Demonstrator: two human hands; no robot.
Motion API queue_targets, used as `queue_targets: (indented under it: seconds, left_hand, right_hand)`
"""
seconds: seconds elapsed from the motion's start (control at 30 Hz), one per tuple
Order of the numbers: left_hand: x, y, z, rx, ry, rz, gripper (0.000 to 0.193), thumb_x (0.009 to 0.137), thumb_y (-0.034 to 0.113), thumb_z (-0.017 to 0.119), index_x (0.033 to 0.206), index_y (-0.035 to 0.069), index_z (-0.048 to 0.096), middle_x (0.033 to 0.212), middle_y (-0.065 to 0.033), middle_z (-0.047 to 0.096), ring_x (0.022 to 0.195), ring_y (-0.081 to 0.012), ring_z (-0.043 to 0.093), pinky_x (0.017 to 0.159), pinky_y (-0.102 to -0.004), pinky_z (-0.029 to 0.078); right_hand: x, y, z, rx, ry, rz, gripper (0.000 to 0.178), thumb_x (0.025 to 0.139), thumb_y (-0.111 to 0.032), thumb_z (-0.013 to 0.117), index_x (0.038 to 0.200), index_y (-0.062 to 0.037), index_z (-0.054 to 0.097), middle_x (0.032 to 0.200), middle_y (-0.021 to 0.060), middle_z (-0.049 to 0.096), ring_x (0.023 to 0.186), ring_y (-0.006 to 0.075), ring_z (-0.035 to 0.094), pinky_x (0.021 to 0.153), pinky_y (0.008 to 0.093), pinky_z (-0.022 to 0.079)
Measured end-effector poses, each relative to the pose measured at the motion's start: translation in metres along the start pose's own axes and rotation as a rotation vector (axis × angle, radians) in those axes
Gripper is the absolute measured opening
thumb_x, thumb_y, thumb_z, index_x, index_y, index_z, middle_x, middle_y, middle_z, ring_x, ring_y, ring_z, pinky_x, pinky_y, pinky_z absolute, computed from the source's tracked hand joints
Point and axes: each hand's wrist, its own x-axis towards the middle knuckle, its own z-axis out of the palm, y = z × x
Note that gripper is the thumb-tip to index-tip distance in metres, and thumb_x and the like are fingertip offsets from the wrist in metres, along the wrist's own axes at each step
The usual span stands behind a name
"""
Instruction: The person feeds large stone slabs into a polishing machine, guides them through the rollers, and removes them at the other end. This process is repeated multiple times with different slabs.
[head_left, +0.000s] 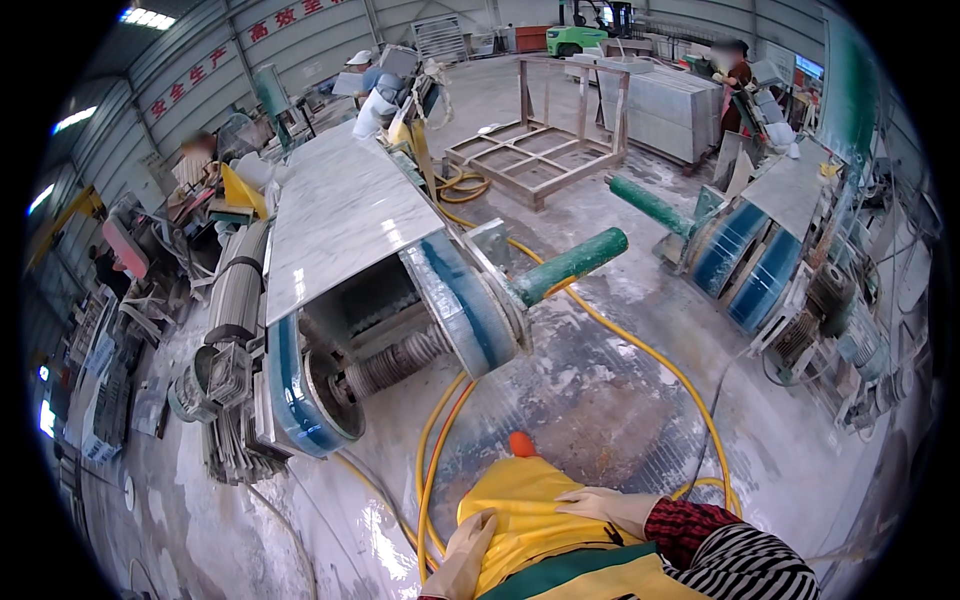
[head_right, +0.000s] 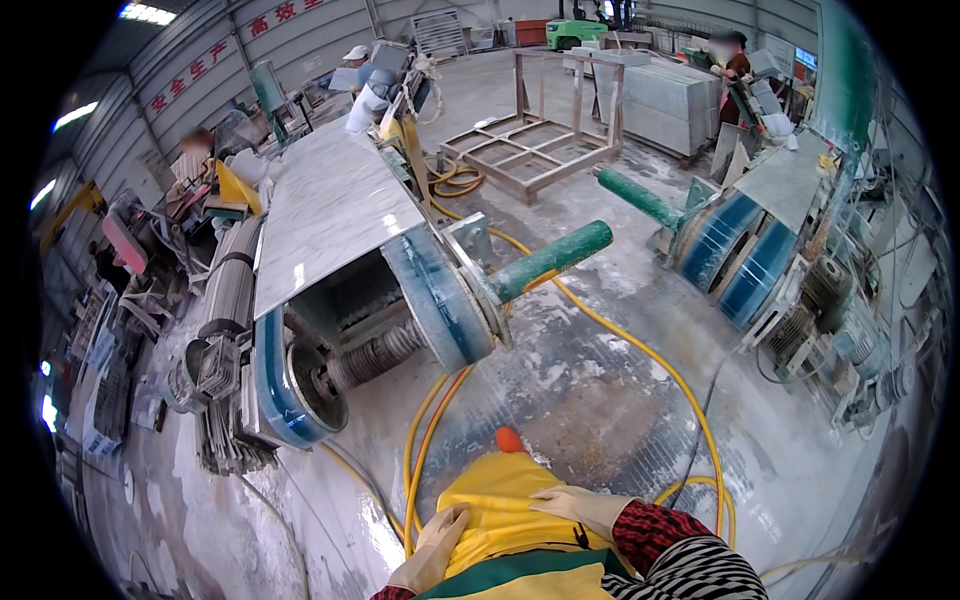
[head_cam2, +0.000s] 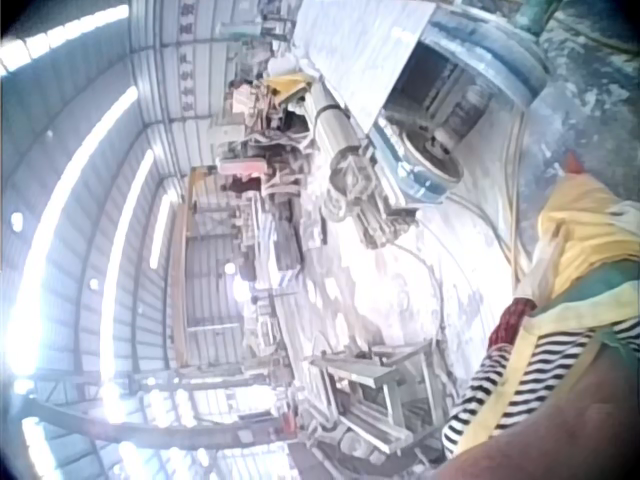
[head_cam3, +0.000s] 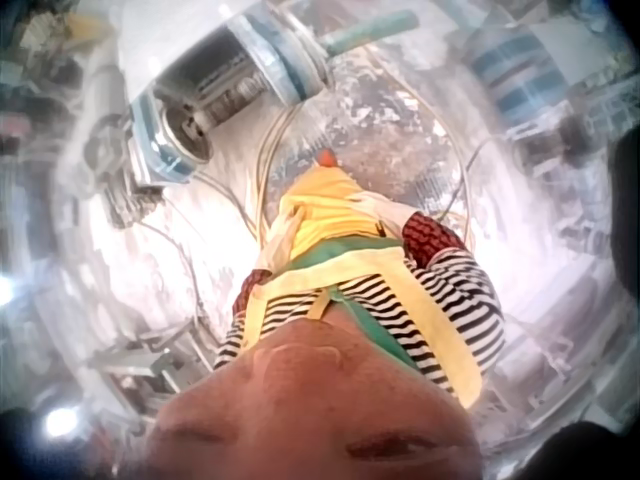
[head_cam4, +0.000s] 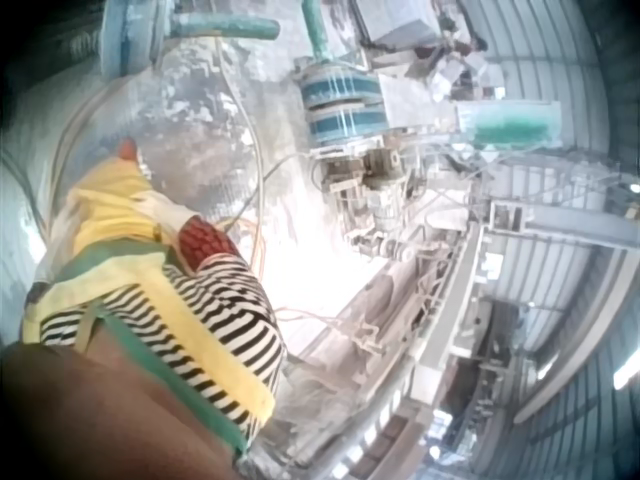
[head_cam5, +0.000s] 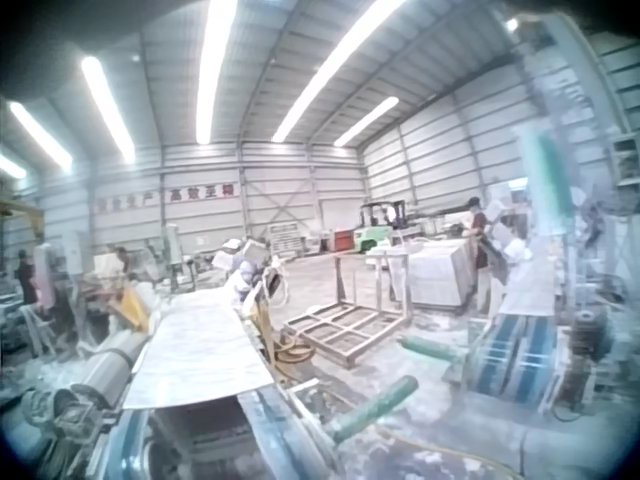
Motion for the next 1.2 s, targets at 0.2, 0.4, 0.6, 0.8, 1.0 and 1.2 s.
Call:
queue_targets:
  seconds: [0.2, 0.4, 0.6, 0.8, 1.0, 1.2]
  left_hand:
    - [0.001, 0.015, -0.001, 0.059, -0.010, 0.039, 0.052, 0.110, 0.045, 0.051, 0.144, 0.008, 0.065, 0.141, -0.0131, 0.069, 0.137, -0.0267, 0.061, 0.114, -0.0329, 0.044]
    - [-0.016, 0.026, -0.006, 0.037, -0.005, 0.168, 0.046, 0.113, 0.036, 0.045, 0.141, 0.003, 0.062, 0.138, -0.0192, 0.066, 0.134, -0.0331, 0.059, 0.113, -0.0368, 0.044]
    - [-0.010, 0.016, -0.005, 0.024, -0.002, 0.137, 0.046, 0.112, 0.038, 0.049, 0.142, 0.005, 0.063, 0.138, -0.0183, 0.067, 0.133, -0.0312, 0.061, 0.111, -0.0360, 0.045]
    - [0.001, 0.013, 0.000, -0.010, -0.012, 0.012, 0.050, 0.110, 0.042, 0.052, 0.143, 0.006, 0.063, 0.138, -0.0175, 0.068, 0.131, -0.0307, 0.063, 0.111, -0.0359, 0.046]
    - [-0.002, 0.004, -0.002, -0.032, -0.011, 0.115, 0.051, 0.109, 0.043, 0.051, 0.145, 0.008, 0.062, 0.142, -0.0175, 0.067, 0.135, -0.0308, 0.061, 0.113, -0.0368, 0.045]
    - [0.000, 0.010, 0.000, -0.014, -0.001, -0.008, 0.051, 0.109, 0.044, 0.054, 0.146, 0.011, 0.064, 0.141, -0.0128, 0.069, 0.134, -0.0275, 0.062, 0.112, -0.0355, 0.045]
  right_hand:
    - [0.051, 0.096, 0.039, 0.013, 0.109, -0.295, 0.062, 0.108, -0.059, 0.053, 0.156, -0.0207, 0.057, 0.158, 0.0114, 0.058, 0.146, 0.0274, 0.053, 0.122, 0.0370, 0.040]
    - [0.047, 0.090, 0.035, 0.019, 0.076, -0.252, 0.063, 0.107, -0.061, 0.054, 0.155, -0.0198, 0.058, 0.158, 0.0113, 0.058, 0.147, 0.0274, 0.053, 0.124, 0.0356, 0.038]
    - [0.043, 0.079, 0.031, 0.151, 0.043, -0.153, 0.068, 0.104, -0.065, 0.057, 0.154, -0.0191, 0.060, 0.158, 0.0113, 0.059, 0.147, 0.0282, 0.053, 0.124, 0.0354, 0.037]
    - [0.045, 0.087, 0.036, 0.322, 0.051, -0.132, 0.068, 0.104, -0.065, 0.057, 0.153, -0.0192, 0.060, 0.158, 0.0115, 0.059, 0.147, 0.0280, 0.053, 0.123, 0.0352, 0.037]
    - [0.026, 0.048, 0.019, 0.416, -0.024, -0.009, 0.056, 0.109, -0.036, 0.054, 0.157, -0.0079, 0.054, 0.163, 0.0146, 0.052, 0.150, 0.0262, 0.048, 0.128, 0.0342, 0.034]
    - [0.014, 0.041, 0.014, 1.042, -0.061, 0.007, 0.056, 0.104, -0.002, 0.042, 0.158, 0.0098, 0.042, 0.169, 0.0207, 0.040, 0.155, 0.0272, 0.040, 0.133, 0.0344, 0.027]
